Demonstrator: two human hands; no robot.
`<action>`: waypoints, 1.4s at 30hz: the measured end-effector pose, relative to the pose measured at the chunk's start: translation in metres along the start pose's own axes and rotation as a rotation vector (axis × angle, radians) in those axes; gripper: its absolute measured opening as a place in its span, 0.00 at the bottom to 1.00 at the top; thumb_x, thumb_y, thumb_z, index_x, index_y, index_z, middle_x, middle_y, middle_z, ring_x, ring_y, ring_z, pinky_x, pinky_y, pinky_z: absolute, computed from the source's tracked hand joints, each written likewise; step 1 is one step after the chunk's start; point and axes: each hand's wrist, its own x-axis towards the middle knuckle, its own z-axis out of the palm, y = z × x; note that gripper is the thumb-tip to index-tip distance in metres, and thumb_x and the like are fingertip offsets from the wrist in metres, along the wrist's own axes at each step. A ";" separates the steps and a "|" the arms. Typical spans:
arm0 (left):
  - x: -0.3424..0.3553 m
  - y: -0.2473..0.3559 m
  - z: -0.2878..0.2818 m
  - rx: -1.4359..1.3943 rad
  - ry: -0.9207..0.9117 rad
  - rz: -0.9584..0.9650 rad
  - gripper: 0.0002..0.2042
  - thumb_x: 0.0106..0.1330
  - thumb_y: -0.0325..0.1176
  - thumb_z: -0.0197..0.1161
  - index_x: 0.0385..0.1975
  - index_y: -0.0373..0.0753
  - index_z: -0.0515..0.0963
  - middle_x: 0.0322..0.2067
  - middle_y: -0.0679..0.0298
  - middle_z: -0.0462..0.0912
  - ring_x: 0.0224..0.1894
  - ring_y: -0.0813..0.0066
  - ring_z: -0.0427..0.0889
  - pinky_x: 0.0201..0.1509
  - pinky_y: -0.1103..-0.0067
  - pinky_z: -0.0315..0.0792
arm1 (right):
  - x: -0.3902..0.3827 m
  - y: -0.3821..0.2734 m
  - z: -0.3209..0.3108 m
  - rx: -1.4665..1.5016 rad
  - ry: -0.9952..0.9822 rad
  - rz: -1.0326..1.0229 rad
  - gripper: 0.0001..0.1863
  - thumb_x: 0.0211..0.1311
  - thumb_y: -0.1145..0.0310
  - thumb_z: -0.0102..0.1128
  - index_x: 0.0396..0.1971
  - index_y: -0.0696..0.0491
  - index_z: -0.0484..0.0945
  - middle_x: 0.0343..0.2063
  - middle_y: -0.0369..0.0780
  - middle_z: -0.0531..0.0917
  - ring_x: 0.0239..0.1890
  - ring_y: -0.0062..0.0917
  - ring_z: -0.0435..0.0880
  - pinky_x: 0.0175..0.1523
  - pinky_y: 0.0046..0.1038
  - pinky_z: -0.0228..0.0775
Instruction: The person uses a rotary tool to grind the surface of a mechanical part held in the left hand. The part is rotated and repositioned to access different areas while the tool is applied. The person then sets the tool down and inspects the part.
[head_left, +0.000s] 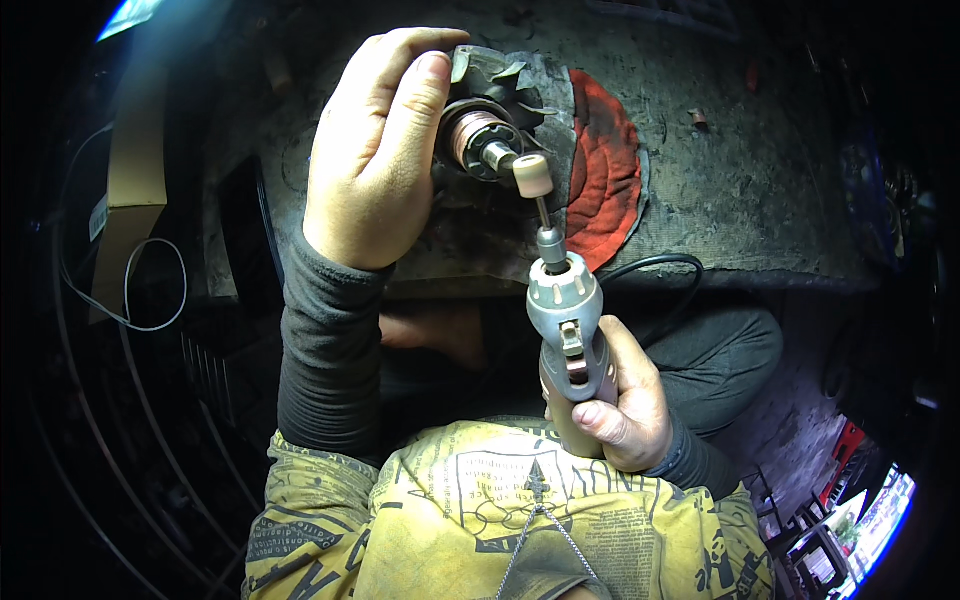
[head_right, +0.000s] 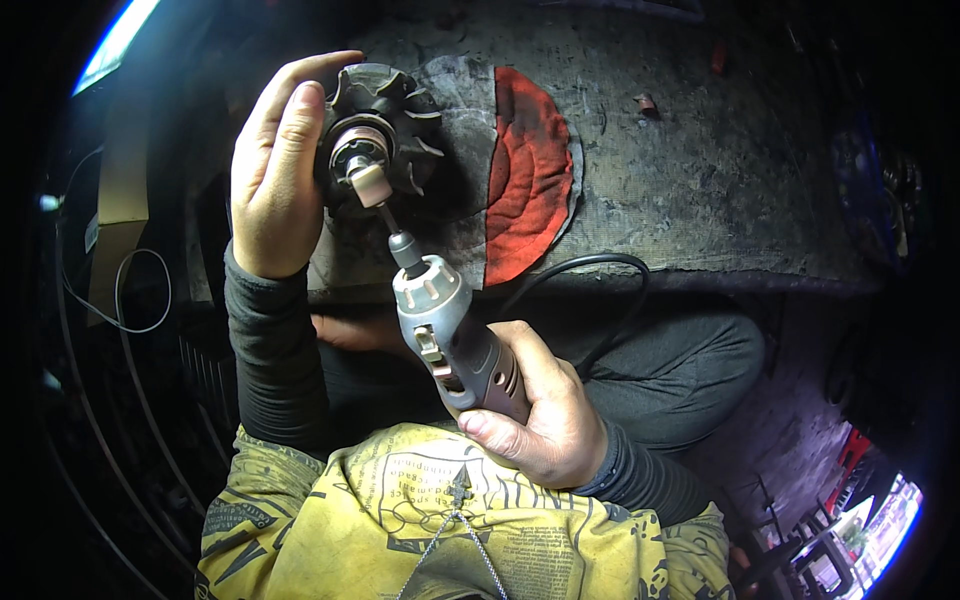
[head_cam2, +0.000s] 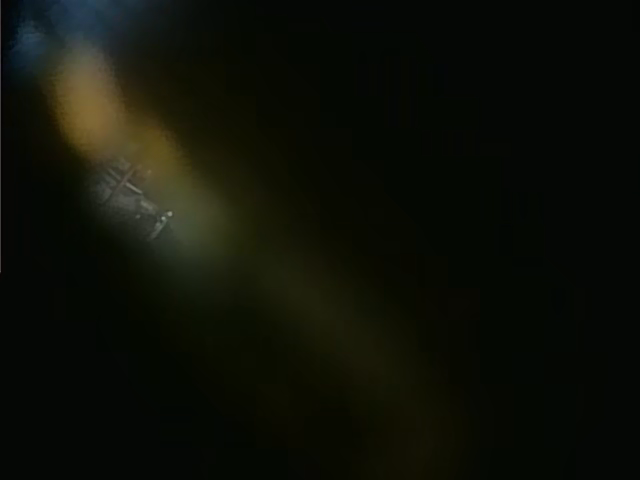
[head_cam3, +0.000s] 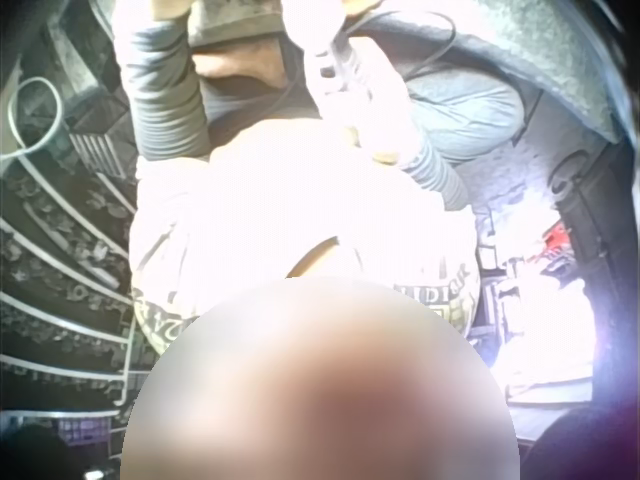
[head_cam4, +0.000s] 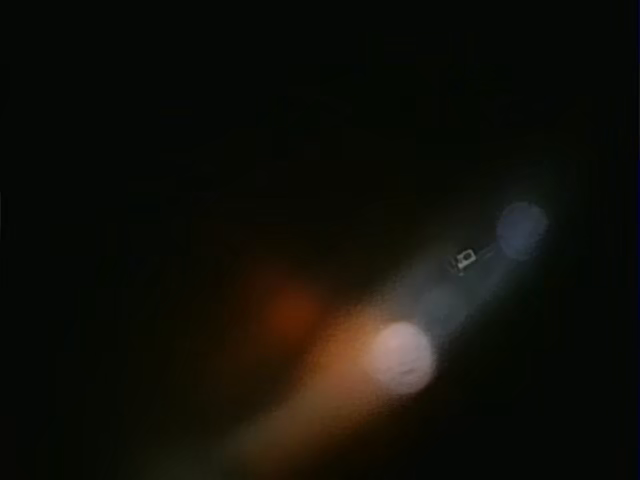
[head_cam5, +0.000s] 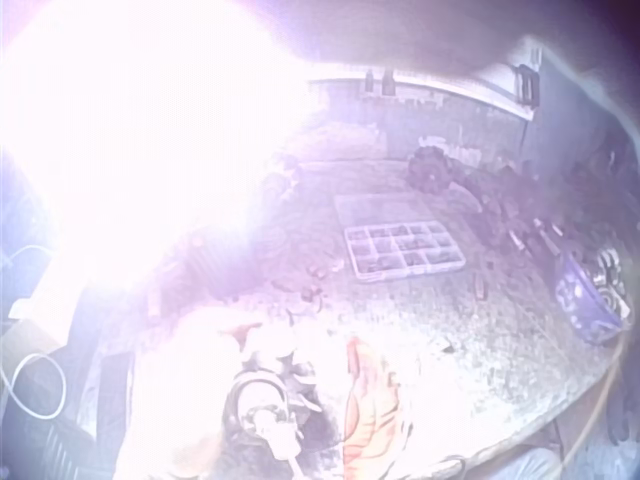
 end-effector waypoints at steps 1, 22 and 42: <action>-0.001 0.001 -0.001 -0.015 -0.017 -0.033 0.11 0.77 0.30 0.53 0.49 0.33 0.80 0.41 0.57 0.81 0.42 0.66 0.83 0.49 0.77 0.75 | 0.000 0.001 0.000 0.003 -0.009 0.006 0.29 0.62 0.62 0.68 0.57 0.62 0.68 0.40 0.40 0.82 0.41 0.20 0.81 0.51 0.27 0.74; -0.036 -0.012 0.014 -0.019 0.259 0.196 0.43 0.67 0.68 0.56 0.62 0.28 0.72 0.60 0.47 0.76 0.67 0.53 0.72 0.73 0.62 0.61 | 0.001 0.002 -0.004 -0.053 -0.032 -0.002 0.30 0.62 0.66 0.69 0.58 0.64 0.66 0.45 0.44 0.84 0.48 0.23 0.83 0.57 0.28 0.74; -0.054 0.027 0.008 0.088 -0.017 -0.010 0.80 0.19 0.66 0.87 0.76 0.30 0.47 0.66 0.50 0.63 0.66 0.58 0.71 0.70 0.66 0.68 | 0.025 0.017 -0.006 -0.283 -0.003 -0.281 0.35 0.63 0.55 0.73 0.56 0.64 0.66 0.36 0.43 0.85 0.39 0.24 0.86 0.47 0.27 0.77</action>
